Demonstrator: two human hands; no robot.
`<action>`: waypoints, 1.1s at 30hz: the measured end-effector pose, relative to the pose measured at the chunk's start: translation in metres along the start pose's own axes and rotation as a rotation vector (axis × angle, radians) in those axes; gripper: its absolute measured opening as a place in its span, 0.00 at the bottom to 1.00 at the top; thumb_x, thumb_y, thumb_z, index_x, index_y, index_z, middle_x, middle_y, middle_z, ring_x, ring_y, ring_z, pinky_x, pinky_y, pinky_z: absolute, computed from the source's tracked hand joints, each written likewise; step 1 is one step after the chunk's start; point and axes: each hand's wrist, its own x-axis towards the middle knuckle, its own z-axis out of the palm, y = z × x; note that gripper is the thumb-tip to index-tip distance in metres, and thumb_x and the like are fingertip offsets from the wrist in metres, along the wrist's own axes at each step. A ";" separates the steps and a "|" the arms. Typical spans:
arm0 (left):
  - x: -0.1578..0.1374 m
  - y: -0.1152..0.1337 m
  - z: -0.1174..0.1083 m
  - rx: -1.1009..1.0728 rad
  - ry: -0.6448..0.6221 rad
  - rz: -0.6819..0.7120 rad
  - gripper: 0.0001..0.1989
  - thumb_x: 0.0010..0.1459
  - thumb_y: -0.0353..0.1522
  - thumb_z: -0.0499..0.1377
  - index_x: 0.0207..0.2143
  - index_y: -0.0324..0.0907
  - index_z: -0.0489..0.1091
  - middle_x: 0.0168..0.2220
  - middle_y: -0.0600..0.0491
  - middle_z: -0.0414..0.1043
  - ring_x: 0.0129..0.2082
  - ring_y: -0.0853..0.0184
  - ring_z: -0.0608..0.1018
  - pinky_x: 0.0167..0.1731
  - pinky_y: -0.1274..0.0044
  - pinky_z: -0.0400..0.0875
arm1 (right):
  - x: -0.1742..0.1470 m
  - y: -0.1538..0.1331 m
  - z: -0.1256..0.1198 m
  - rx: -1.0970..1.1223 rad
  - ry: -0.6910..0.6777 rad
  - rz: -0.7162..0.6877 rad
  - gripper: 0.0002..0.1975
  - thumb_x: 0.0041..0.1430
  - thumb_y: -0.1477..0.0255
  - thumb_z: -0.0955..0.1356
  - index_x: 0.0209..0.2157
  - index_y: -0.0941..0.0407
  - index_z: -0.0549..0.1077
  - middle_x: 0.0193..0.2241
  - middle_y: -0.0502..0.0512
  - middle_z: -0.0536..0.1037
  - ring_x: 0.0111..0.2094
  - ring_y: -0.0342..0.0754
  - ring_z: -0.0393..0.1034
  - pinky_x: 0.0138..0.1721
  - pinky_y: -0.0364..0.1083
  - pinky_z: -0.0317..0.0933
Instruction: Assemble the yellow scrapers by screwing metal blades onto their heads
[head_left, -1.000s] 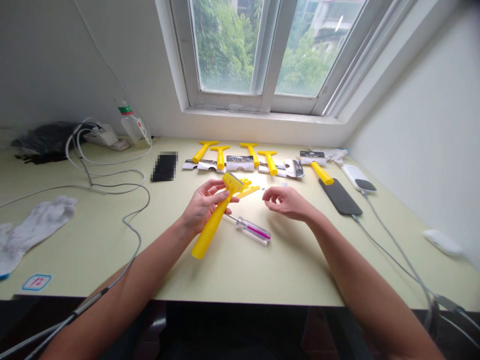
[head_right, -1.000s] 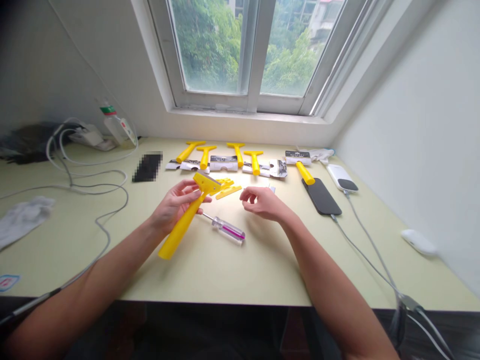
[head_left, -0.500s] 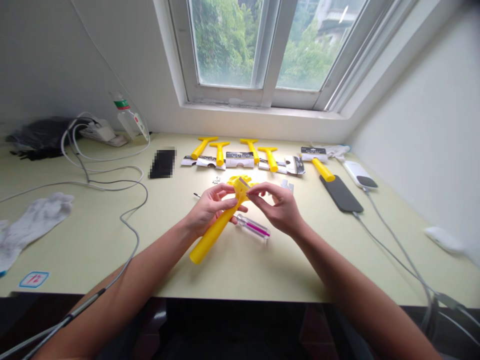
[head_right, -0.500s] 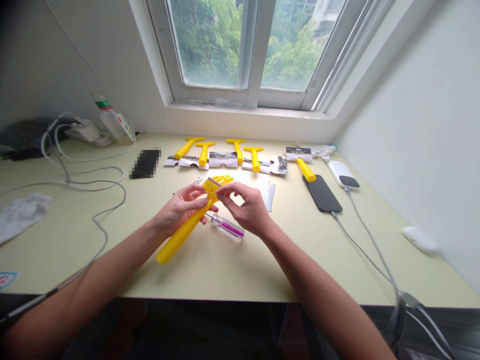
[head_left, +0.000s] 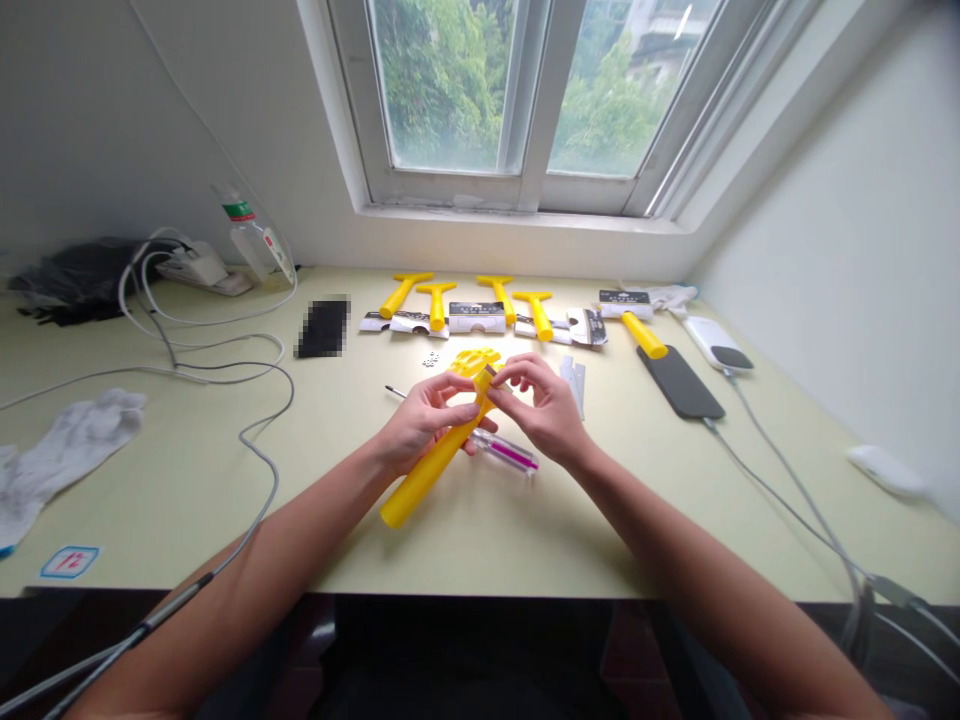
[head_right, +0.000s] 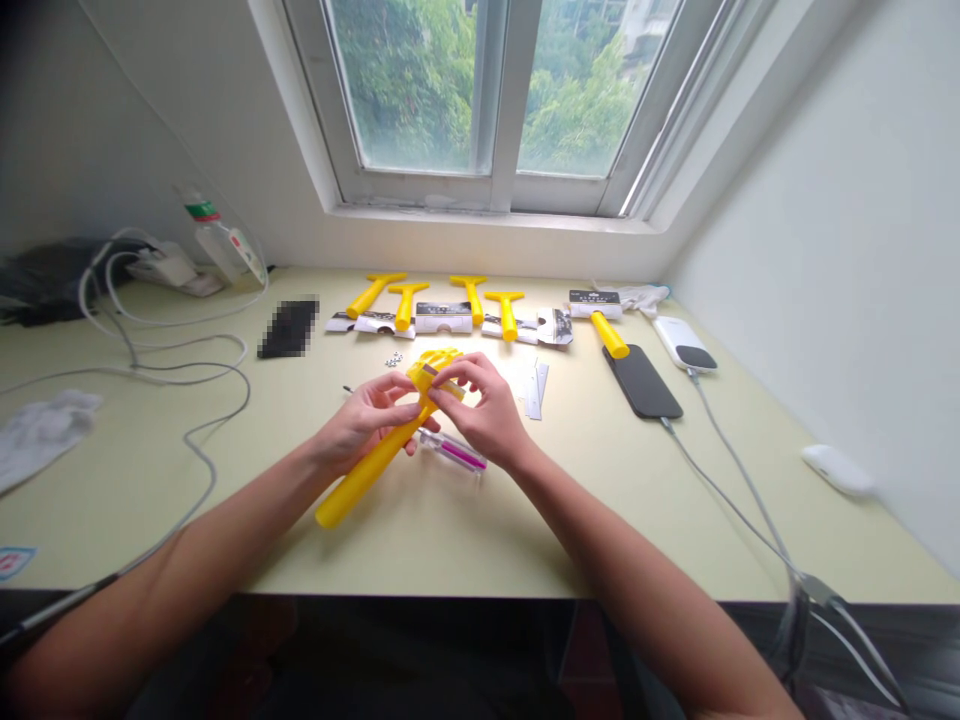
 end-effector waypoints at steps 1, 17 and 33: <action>0.000 0.000 0.000 0.003 -0.002 -0.001 0.12 0.53 0.30 0.67 0.38 0.40 0.68 0.41 0.48 0.74 0.37 0.52 0.82 0.22 0.76 0.76 | 0.000 0.001 0.000 -0.013 0.018 0.014 0.04 0.56 0.71 0.72 0.34 0.52 0.75 0.38 0.52 0.71 0.39 0.46 0.67 0.38 0.48 0.61; 0.001 -0.004 0.002 -0.056 0.073 -0.034 0.17 0.51 0.32 0.68 0.41 0.41 0.65 0.49 0.44 0.70 0.37 0.53 0.82 0.18 0.80 0.72 | -0.001 0.014 -0.005 0.001 0.019 0.070 0.09 0.56 0.66 0.72 0.37 0.52 0.70 0.49 0.54 0.70 0.52 0.51 0.66 0.45 0.49 0.61; 0.004 0.032 -0.018 -0.112 0.435 0.150 0.19 0.47 0.25 0.67 0.41 0.41 0.66 0.43 0.48 0.71 0.34 0.57 0.82 0.17 0.80 0.71 | 0.002 0.002 -0.061 -0.236 -0.514 0.118 0.17 0.56 0.67 0.71 0.48 0.52 0.72 0.42 0.56 0.77 0.40 0.50 0.73 0.40 0.49 0.69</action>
